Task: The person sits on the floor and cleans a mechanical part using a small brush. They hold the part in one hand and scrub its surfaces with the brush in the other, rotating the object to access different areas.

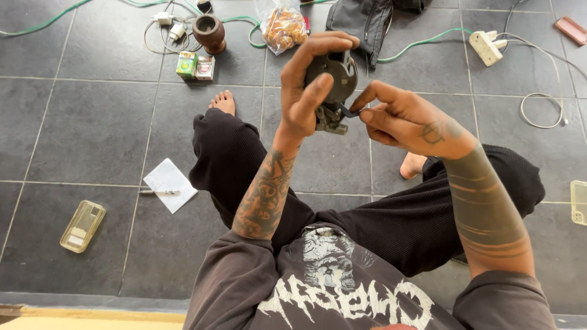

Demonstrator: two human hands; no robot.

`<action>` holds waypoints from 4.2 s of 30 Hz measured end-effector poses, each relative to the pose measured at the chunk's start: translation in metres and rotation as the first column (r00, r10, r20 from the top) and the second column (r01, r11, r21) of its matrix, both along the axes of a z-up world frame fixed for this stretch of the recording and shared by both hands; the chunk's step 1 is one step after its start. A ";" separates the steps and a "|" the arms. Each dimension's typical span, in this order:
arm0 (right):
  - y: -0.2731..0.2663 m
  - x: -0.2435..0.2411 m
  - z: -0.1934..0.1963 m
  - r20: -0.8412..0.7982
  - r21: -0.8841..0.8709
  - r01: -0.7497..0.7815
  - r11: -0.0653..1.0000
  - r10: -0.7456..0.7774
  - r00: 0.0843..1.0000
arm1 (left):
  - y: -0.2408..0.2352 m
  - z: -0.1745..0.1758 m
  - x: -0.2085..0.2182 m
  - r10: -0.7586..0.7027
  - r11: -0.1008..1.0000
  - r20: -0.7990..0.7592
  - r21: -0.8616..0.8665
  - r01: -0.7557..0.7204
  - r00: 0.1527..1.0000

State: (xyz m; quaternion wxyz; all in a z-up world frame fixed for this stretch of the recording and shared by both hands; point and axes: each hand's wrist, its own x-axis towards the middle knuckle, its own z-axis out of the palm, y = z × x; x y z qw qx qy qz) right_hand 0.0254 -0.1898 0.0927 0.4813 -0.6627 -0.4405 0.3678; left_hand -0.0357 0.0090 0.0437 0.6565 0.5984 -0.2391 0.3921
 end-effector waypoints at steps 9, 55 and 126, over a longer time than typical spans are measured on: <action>-0.030 0.016 0.011 0.265 0.083 -0.036 0.996 0.012 0.964 | 0.007 -0.006 0.007 -0.015 0.980 0.032 -0.197 0.021 0.999; -0.007 0.017 -0.016 0.862 0.483 0.005 0.876 -0.476 0.174 | -0.007 -0.004 0.002 0.294 0.954 -0.091 -0.025 -0.298 0.951; -0.013 0.007 -0.016 0.775 0.569 0.059 0.820 -0.559 0.295 | -0.006 -0.009 0.004 -0.654 0.639 0.008 -0.530 0.558 0.756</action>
